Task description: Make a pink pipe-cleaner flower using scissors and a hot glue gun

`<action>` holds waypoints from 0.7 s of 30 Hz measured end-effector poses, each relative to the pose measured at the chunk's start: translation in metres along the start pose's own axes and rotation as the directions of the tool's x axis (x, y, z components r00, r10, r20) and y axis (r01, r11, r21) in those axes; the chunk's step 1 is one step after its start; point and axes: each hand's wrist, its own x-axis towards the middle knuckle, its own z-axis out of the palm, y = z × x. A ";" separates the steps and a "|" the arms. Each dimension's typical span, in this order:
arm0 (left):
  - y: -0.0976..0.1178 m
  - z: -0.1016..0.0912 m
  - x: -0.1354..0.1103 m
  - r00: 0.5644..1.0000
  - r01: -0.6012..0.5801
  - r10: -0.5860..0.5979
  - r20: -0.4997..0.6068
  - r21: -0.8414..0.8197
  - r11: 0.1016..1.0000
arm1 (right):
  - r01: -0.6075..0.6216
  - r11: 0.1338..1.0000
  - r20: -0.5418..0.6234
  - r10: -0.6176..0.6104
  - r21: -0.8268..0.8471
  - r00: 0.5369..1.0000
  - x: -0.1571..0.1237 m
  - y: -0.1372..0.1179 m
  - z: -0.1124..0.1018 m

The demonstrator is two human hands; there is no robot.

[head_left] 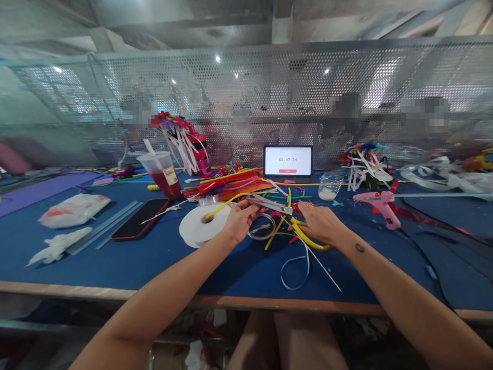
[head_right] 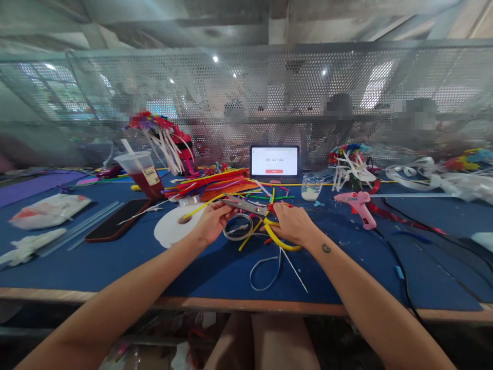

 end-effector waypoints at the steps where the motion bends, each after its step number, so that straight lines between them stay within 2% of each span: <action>1: 0.000 -0.001 0.000 1.000 -0.005 0.004 0.018 0.016 1.000 | 0.001 1.000 0.005 -0.001 0.006 1.000 0.000 0.000 0.000; 6: -0.001 -0.006 0.000 0.996 -0.048 0.034 0.085 0.169 0.985 | 0.009 1.000 0.066 -0.009 -0.005 0.998 0.001 -0.001 -0.002; 9: -0.001 -0.006 0.000 0.996 -0.059 0.042 0.077 0.231 0.971 | 0.011 0.999 0.074 -0.009 -0.032 0.997 -0.001 -0.003 -0.004; 15: -0.001 -0.002 -0.001 0.999 -0.012 0.005 0.033 0.213 0.977 | -0.014 0.995 0.123 0.027 -0.101 0.992 0.000 -0.008 -0.005; 18: 0.001 -0.001 -0.001 0.999 -0.023 0.013 0.046 0.212 0.977 | -0.028 0.998 0.089 0.033 -0.062 0.995 0.002 -0.006 -0.003; 21: 0.002 -0.001 -0.001 0.998 -0.039 0.023 0.058 0.297 0.954 | -0.082 0.997 0.009 0.082 0.006 0.997 0.004 0.001 0.001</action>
